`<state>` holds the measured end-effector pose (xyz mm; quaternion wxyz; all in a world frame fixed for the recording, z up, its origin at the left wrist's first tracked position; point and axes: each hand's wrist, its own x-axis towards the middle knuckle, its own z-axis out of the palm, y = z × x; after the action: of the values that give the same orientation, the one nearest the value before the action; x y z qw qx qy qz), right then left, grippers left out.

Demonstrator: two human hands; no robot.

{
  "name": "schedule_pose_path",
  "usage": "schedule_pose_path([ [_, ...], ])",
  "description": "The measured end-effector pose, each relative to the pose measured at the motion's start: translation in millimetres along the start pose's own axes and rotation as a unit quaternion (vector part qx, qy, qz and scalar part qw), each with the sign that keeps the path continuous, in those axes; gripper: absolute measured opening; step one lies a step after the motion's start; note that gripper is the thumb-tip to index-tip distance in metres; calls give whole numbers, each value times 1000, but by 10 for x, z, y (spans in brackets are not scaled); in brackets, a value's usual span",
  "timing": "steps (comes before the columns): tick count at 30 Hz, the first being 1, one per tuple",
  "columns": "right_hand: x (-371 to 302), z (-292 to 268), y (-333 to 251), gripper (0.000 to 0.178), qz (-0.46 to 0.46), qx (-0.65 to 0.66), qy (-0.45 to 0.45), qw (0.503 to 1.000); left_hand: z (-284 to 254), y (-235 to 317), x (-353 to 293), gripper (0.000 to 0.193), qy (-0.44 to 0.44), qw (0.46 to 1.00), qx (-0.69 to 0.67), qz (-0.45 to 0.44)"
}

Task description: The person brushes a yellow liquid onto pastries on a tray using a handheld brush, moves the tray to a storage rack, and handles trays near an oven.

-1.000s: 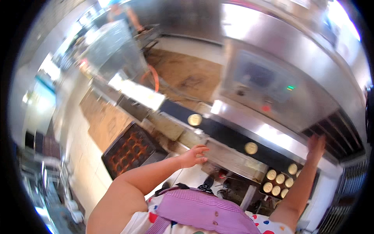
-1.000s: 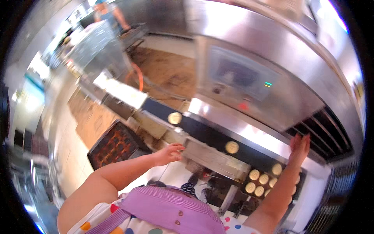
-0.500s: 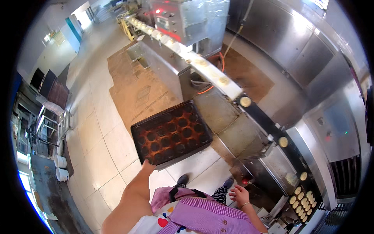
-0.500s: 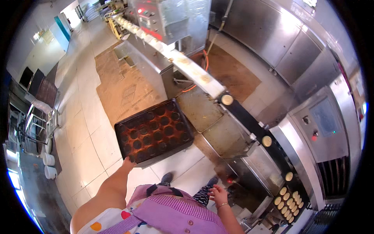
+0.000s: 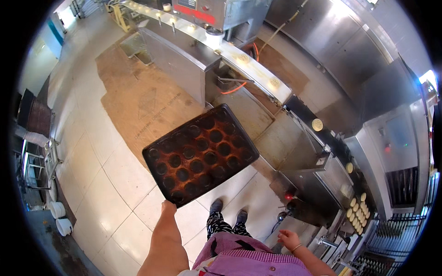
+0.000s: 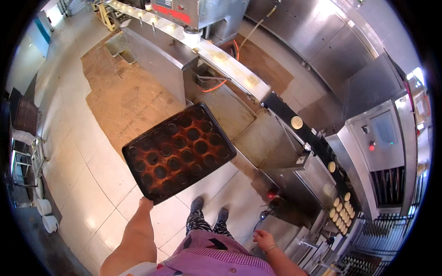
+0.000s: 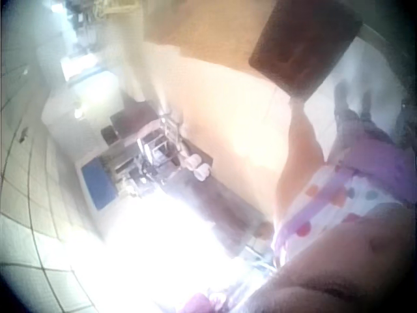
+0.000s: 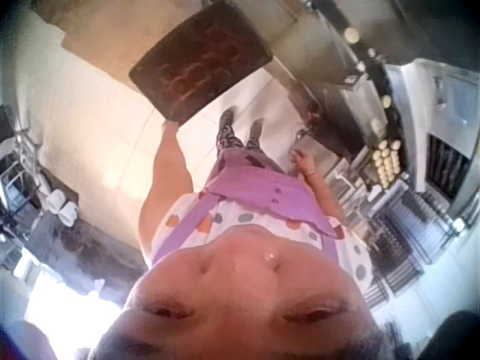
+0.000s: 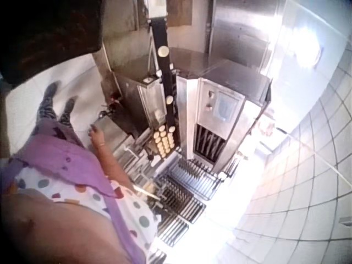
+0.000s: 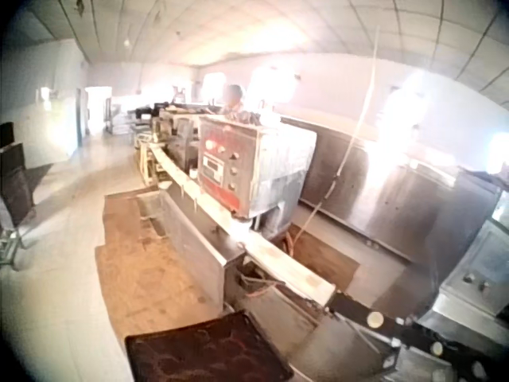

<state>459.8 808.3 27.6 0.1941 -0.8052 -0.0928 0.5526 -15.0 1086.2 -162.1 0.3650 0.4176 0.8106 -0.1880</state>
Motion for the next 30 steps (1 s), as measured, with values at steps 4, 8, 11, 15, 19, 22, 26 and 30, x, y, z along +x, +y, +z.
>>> schedule_pose_path([
  [4,-51,26,142,33,-4,2,10,1000,-248,260,-95,42,-17,998,52,10],
  [8,-216,31,28,34,26,2,35,999,-80,170,116,50,87,994,-5,-60],
  [11,-141,-99,327,36,37,-19,49,998,92,-99,398,34,87,995,44,24],
  [15,10,-226,946,34,15,-44,49,998,117,-400,643,17,76,993,12,86],
  [19,-7,-288,1187,36,18,-71,49,996,-96,-410,143,17,62,953,-287,69],
  [22,-61,-277,1115,35,8,-36,57,998,-315,-255,-467,21,67,843,-527,87],
  [26,42,-229,982,34,-33,-4,50,998,-800,216,-1484,38,64,722,-663,187],
  [30,53,-149,508,36,-83,0,43,996,-1538,1001,-2627,87,-53,659,-680,317],
])
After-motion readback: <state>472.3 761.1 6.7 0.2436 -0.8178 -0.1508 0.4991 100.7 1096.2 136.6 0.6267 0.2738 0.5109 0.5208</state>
